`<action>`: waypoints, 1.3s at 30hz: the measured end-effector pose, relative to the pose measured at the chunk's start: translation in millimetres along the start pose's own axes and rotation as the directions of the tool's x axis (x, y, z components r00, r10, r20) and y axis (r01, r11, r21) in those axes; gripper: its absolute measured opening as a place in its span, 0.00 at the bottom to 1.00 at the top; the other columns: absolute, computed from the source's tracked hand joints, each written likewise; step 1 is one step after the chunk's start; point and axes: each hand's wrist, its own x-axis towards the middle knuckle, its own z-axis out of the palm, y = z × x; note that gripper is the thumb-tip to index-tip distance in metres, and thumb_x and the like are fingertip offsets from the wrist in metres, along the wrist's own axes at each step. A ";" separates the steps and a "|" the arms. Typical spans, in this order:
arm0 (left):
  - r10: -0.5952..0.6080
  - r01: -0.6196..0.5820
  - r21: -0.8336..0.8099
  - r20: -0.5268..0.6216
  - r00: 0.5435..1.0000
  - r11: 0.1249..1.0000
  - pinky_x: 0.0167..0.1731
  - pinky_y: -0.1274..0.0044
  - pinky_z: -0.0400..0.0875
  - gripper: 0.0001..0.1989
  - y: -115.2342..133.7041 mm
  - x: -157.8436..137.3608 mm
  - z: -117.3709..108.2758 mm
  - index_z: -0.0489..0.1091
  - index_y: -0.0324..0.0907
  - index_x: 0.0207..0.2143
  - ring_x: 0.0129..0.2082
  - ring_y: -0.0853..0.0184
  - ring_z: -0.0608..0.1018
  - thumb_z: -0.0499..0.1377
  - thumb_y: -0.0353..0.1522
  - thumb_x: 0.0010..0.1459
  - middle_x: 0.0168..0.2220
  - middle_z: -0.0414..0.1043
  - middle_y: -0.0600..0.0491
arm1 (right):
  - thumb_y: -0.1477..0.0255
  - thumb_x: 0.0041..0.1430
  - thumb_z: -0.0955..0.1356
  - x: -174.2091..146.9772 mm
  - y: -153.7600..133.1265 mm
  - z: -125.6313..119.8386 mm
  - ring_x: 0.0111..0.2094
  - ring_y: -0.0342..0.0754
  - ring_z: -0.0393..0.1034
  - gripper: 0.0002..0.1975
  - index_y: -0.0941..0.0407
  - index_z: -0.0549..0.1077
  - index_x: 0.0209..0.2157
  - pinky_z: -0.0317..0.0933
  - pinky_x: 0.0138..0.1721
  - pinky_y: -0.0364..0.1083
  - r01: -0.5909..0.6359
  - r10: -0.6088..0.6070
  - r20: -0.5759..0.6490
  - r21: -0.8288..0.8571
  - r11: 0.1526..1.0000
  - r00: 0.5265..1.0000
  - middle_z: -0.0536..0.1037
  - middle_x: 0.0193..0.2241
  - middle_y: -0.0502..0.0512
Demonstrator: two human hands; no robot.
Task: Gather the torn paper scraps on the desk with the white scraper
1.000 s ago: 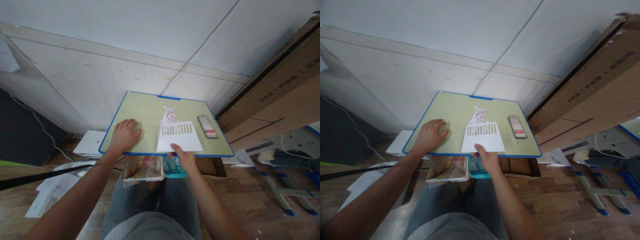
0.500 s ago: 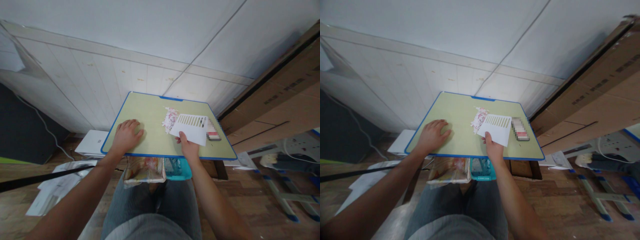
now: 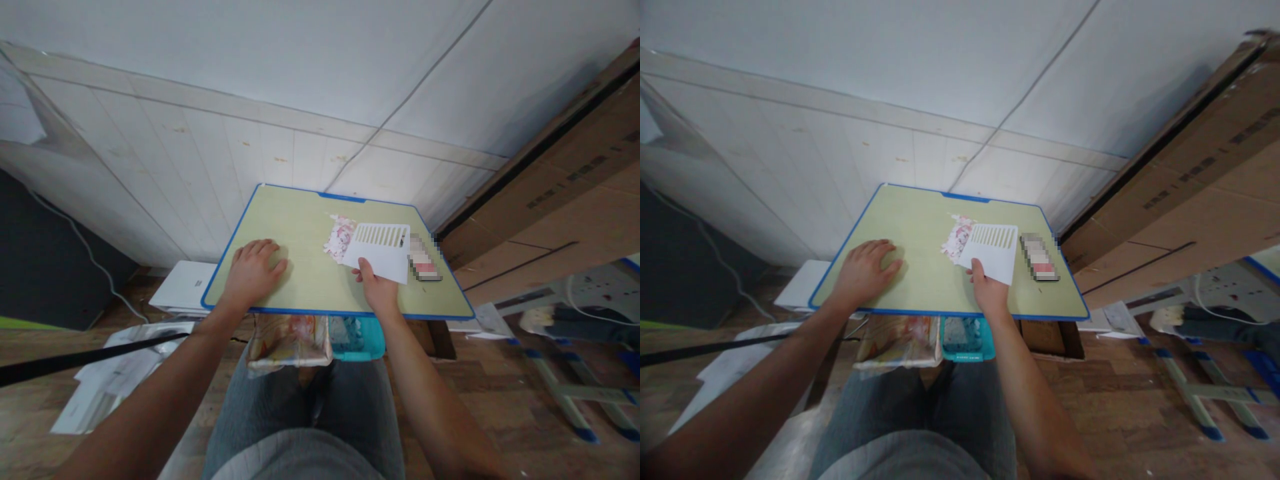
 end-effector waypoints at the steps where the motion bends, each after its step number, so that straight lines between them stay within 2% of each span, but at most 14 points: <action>1: -0.001 0.001 -0.002 -0.001 1.000 1.000 0.75 0.51 0.72 0.22 0.3 0.1 -0.3 0.83 0.43 0.62 0.72 0.43 0.81 0.61 0.43 0.75 0.69 0.84 0.38 | 0.37 0.64 0.75 1.5 0.2 -0.9 0.27 0.56 0.80 0.28 0.48 0.77 0.31 0.79 0.38 0.56 0.003 -0.003 -0.013 0.000 1.000 1.000 0.84 0.25 0.55; 7: -0.010 0.010 -0.012 -0.012 1.000 1.000 0.76 0.52 0.72 0.21 1.2 -0.3 -0.3 0.84 0.43 0.62 0.72 0.44 0.81 0.63 0.41 0.74 0.69 0.84 0.37 | 0.37 0.64 0.74 7.4 5.8 -23.2 0.25 0.55 0.79 0.28 0.49 0.77 0.32 0.78 0.40 0.57 0.004 -0.009 -0.155 -0.030 1.000 0.988 0.83 0.24 0.54; 10: -0.010 0.010 -0.002 -0.017 1.000 1.000 0.75 0.52 0.73 0.21 -0.1 -0.2 1.3 0.85 0.43 0.62 0.72 0.43 0.81 0.62 0.42 0.74 0.69 0.84 0.37 | 0.40 0.63 0.74 5.0 8.1 -32.7 0.25 0.55 0.79 0.27 0.50 0.78 0.32 0.77 0.39 0.56 -0.007 -0.001 -0.140 -0.058 0.998 0.990 0.82 0.22 0.54; 14: 0.002 -0.002 0.004 -0.024 1.000 1.000 0.75 0.51 0.73 0.22 -1.7 0.0 2.7 0.84 0.42 0.61 0.71 0.43 0.82 0.62 0.42 0.74 0.69 0.84 0.37 | 0.38 0.62 0.75 0.1 10.0 -34.4 0.24 0.56 0.79 0.28 0.49 0.77 0.33 0.76 0.35 0.55 -0.019 0.013 -0.121 -0.043 0.999 0.993 0.82 0.21 0.53; 19: 0.010 -0.009 0.014 -0.027 1.000 1.000 0.74 0.52 0.73 0.21 -1.2 0.0 1.9 0.84 0.43 0.61 0.71 0.44 0.82 0.62 0.42 0.75 0.68 0.84 0.38 | 0.36 0.61 0.77 -3.3 13.1 -34.0 0.23 0.55 0.78 0.30 0.49 0.77 0.31 0.77 0.33 0.54 -0.007 0.007 -0.019 -0.003 1.000 1.000 0.83 0.22 0.54; 23: 0.007 -0.007 0.014 -0.025 1.000 1.000 0.74 0.51 0.74 0.21 -1.4 0.1 2.0 0.84 0.43 0.60 0.71 0.43 0.82 0.62 0.42 0.75 0.68 0.85 0.38 | 0.36 0.61 0.77 0.6 15.7 -40.1 0.22 0.55 0.78 0.30 0.50 0.78 0.36 0.75 0.30 0.53 0.004 0.002 -0.151 0.041 0.999 0.989 0.83 0.23 0.53; 25: 0.010 -0.010 0.015 -0.026 1.000 1.000 0.73 0.50 0.74 0.21 -2.4 0.2 2.9 0.84 0.43 0.61 0.71 0.43 0.82 0.62 0.43 0.75 0.68 0.85 0.38 | 0.37 0.61 0.77 2.6 16.9 -43.0 0.22 0.54 0.78 0.30 0.51 0.78 0.37 0.75 0.30 0.53 0.001 0.004 -0.173 0.029 1.000 0.985 0.83 0.23 0.53; 30: 0.034 -0.033 0.018 -0.035 0.999 0.999 0.74 0.50 0.74 0.23 -5.4 0.6 5.5 0.84 0.41 0.61 0.70 0.43 0.82 0.60 0.43 0.75 0.68 0.84 0.36 | 0.36 0.62 0.76 2.7 19.0 -40.6 0.23 0.55 0.78 0.30 0.49 0.77 0.32 0.77 0.34 0.54 0.002 -0.003 -0.116 -0.011 1.000 0.993 0.82 0.21 0.54; 35: 0.029 -0.029 0.009 -0.041 0.999 1.000 0.73 0.53 0.74 0.21 -5.8 0.3 6.3 0.84 0.44 0.61 0.69 0.44 0.82 0.61 0.43 0.75 0.67 0.85 0.38 | 0.34 0.62 0.75 2.2 18.0 -30.6 0.24 0.56 0.77 0.31 0.48 0.76 0.29 0.77 0.34 0.55 0.004 -0.004 -0.074 -0.011 1.000 0.997 0.83 0.22 0.55; 39: 0.020 -0.020 0.005 -0.040 0.999 1.000 0.74 0.52 0.73 0.21 -5.2 0.3 5.9 0.84 0.44 0.61 0.70 0.44 0.82 0.62 0.43 0.75 0.68 0.84 0.38 | 0.36 0.64 0.74 2.4 13.7 -24.2 0.25 0.56 0.78 0.30 0.48 0.76 0.28 0.78 0.34 0.55 0.016 -0.017 -0.019 -0.025 1.000 1.000 0.83 0.23 0.57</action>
